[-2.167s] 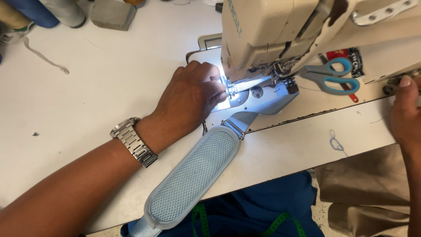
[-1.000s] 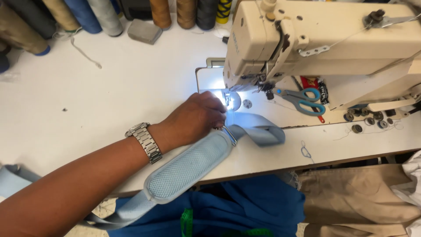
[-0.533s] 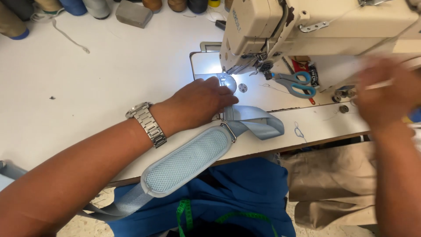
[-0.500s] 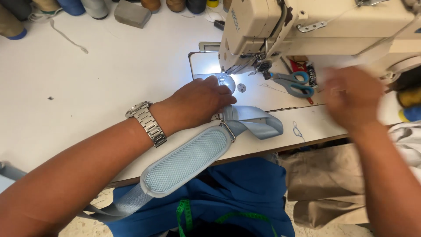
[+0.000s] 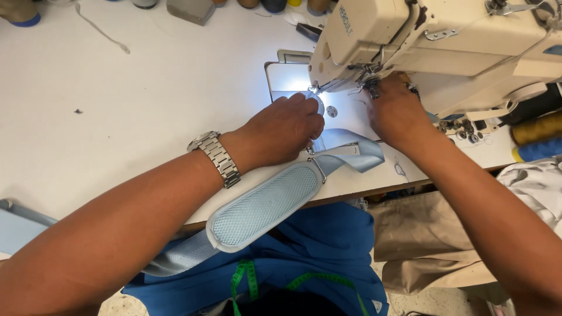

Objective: Threading a sewing machine and sewing a blue fabric strap

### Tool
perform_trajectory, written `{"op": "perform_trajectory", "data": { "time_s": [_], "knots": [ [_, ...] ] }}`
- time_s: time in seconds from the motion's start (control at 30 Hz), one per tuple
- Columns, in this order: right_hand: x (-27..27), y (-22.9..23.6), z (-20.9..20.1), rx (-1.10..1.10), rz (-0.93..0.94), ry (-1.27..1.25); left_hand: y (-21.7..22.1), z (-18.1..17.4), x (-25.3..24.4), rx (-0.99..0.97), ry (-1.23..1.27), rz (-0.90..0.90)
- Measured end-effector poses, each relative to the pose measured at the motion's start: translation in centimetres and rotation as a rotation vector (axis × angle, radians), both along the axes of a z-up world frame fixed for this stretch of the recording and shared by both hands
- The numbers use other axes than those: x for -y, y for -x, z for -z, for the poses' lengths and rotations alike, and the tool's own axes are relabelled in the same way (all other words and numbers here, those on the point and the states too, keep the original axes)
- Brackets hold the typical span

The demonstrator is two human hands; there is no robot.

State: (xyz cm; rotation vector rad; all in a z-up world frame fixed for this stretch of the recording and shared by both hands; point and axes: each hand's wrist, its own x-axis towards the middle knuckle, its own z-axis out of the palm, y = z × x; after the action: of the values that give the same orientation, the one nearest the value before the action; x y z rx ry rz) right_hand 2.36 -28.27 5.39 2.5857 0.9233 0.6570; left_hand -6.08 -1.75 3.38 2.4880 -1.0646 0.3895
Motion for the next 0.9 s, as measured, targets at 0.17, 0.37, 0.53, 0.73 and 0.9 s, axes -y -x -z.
{"op": "perform_trajectory", "data": {
  "time_s": [0.17, 0.37, 0.53, 0.73, 0.9],
  "knots": [
    [-1.1, 6.2, -5.0, -0.449, 0.045, -0.172, -0.2, 0.4, -0.1, -0.023, 0.061, 0.005],
    [-4.2, 9.0, -6.6, -0.858, 0.225, -0.254, 0.5, 0.0, -0.1, -0.038, 0.089, 0.03],
    [-5.0, 8.8, -6.2, -0.98, 0.33, -0.177, 0.4, 0.1, -0.2, -0.031, 0.119, 0.048],
    [-5.3, 8.5, -5.9, -1.133, 0.41, -0.318, 0.5, 0.2, -0.5, -0.025, 0.121, 0.06],
    [-6.0, 8.4, -6.4, -1.148, 0.44, -0.272, 0.8, 0.1, -0.4, -0.038, 0.139, 0.081]
  ]
}}
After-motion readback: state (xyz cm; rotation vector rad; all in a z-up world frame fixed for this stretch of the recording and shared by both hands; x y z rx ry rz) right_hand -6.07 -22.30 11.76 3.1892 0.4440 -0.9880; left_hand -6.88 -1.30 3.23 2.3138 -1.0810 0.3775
